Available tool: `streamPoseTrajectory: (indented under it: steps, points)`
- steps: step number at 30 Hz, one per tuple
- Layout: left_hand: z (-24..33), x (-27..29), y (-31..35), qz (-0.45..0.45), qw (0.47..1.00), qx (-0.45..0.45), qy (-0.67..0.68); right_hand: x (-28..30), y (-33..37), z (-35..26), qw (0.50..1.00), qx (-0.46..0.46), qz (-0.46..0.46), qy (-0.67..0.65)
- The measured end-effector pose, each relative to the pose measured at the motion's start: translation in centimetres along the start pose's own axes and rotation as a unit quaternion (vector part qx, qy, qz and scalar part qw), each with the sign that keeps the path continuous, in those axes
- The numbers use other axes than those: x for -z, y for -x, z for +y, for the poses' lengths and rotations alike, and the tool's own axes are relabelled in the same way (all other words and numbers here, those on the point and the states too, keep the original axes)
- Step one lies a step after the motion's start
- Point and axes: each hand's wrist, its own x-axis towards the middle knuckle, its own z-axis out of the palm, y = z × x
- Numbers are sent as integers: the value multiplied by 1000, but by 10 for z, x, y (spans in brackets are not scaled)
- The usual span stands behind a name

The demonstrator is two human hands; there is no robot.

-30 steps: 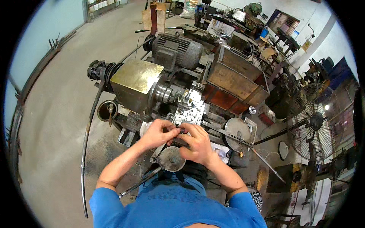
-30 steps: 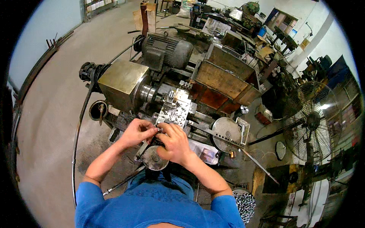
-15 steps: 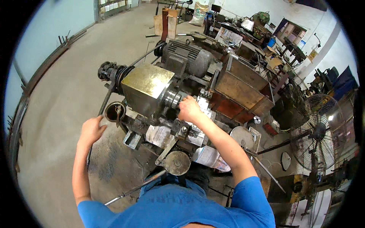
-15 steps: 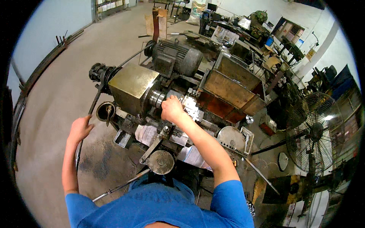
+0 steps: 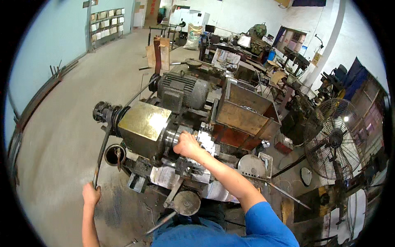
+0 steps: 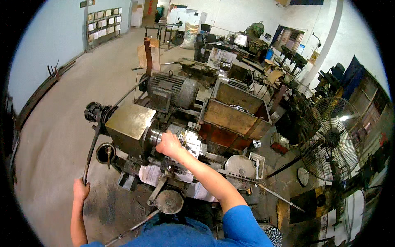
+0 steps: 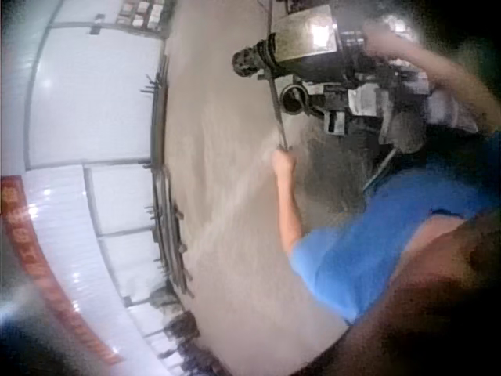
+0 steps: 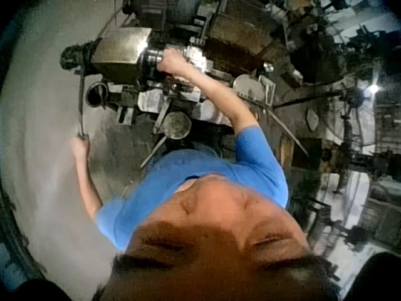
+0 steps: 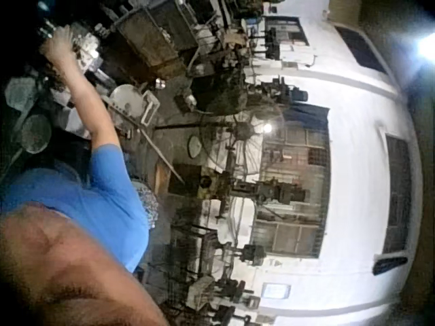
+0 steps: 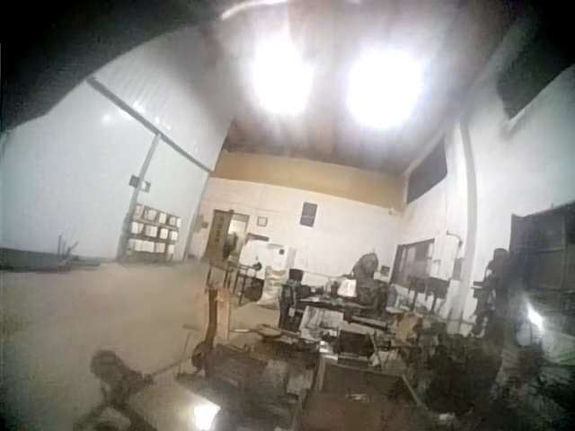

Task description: The person operates a manual metal lathe to process small cylindrical parts, repeatedly loading a part into the chuck, tightening it with a tool, engaging the cutting mechanism with levers, and placing the finished part into a container.

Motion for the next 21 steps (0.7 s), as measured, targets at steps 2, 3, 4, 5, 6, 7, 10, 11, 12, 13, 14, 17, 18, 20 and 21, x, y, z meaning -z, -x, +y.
streamPoseTrajectory:
  steps: [2, 3, 4, 5, 6, 7, 10, 11, 12, 13, 14, 17, 18, 20, 21]
  points:
    - [-23, 2, -16, 16, 998, 10, -53, -2, -2, 2, 1000, -10, 13, -10]
    - [-65, -1, -36, 23, 995, 15, -92, -1, -4, -4, 1000, -5, 16, -7]
    - [-95, 5, -53, 30, 990, 18, -134, -1, -5, -11, 1000, -2, 20, -8]
    - [-118, 3, -70, 57, 986, -7, -157, -1, -9, -14, 1000, 0, 21, -8]
    - [-126, 4, -91, 81, 979, -41, -180, 0, -10, -9, 1000, -8, 24, -10]
    - [-126, 4, -98, 101, 972, -70, -202, 2, -7, -6, 1000, -13, 21, -10]
    - [-121, 5, -98, 45, 983, -17, -178, 15, -1, -16, 997, -47, -54, 15]
    - [-116, 2, -95, 104, 990, -2, -97, 21, 5, -20, 997, -42, -43, 51]
    - [-108, -7, -90, 160, 987, 13, -15, 34, 11, -22, 997, -40, -70, 7]
    - [-80, -12, -88, 244, 967, -41, 67, 43, 28, -11, 997, 18, 15, -72]
    - [-47, -20, -82, 322, 930, -96, 149, 51, 39, 4, 992, 77, 75, -69]
    - [7, -112, -49, 172, 943, 168, 230, 93, 90, 26, 977, 92, 158, -109]
    - [-8, -156, -51, 2, 965, 31, 260, 104, 103, 34, 981, 72, 146, -103]
    - [30, -202, -29, -182, 935, 90, 291, 121, 141, 62, 983, 6, 143, -111]
    - [53, -219, -25, -123, 970, -3, 210, 128, 163, 78, 986, -18, 158, -58]
